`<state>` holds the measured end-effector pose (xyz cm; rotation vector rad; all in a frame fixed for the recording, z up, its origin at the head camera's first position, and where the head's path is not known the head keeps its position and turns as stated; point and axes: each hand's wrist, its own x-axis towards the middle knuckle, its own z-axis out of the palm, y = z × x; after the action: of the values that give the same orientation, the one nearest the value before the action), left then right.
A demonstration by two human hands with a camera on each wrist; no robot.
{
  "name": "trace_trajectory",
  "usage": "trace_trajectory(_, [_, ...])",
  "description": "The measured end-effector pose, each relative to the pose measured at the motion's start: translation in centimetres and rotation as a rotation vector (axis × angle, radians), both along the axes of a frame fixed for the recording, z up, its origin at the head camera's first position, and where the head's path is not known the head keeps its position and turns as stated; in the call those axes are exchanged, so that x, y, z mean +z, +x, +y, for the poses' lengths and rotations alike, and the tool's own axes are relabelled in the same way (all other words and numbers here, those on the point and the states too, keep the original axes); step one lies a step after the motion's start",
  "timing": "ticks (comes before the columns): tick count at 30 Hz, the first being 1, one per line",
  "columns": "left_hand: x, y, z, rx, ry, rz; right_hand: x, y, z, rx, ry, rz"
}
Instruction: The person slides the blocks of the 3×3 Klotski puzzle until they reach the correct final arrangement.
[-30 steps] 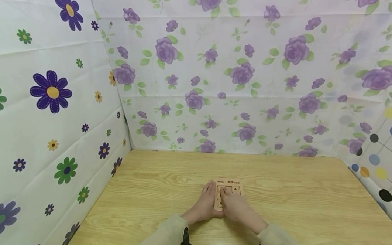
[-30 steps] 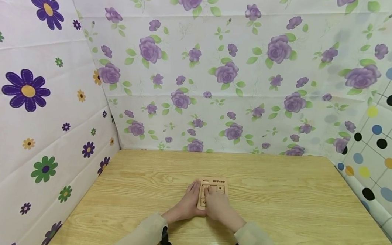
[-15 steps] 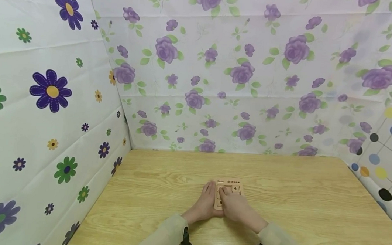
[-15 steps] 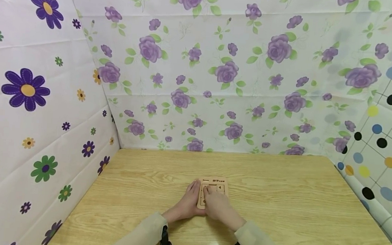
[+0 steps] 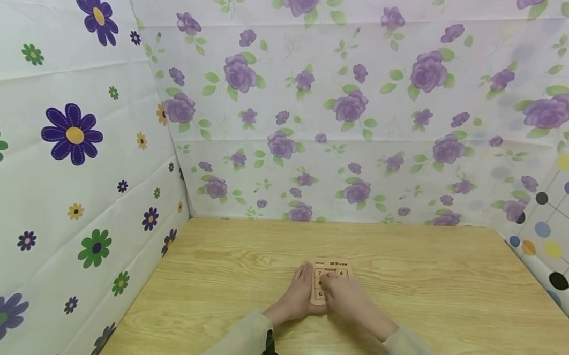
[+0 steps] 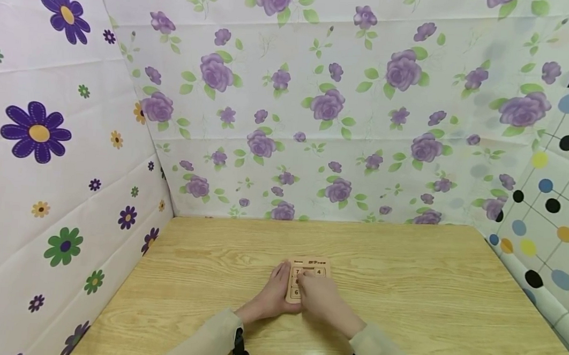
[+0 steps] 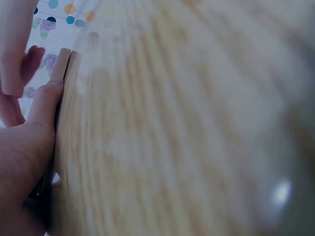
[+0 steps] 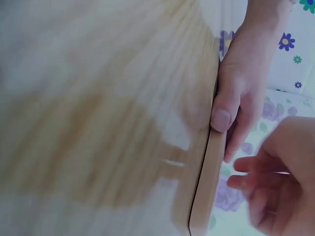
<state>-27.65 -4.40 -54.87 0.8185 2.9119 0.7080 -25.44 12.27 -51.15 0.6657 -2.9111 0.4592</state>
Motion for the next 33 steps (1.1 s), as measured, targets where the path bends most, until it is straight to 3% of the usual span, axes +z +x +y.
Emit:
trace_trajectory(5, [0.0,0.0,0.0,-0.001,0.032,-0.019,0.4,-0.3,0.6,-0.092,-0.095,0.016])
trace_trajectory(9, [0.0,0.0,-0.1,0.004,0.042,-0.043,0.5,0.0,1.2,-0.131,-0.013,0.071])
trace_trajectory(15, [0.0,0.1,-0.1,0.013,0.04,-0.049,0.5,0.9,2.2,-0.053,0.105,0.132])
trace_trajectory(23, [-0.1,0.1,-0.1,0.021,0.035,-0.044,0.3,1.7,2.6,-0.078,0.163,-0.026])
trace_trajectory(33, [-0.1,0.0,0.1,0.019,0.042,-0.043,0.3,1.3,2.7,-0.104,0.159,-0.052])
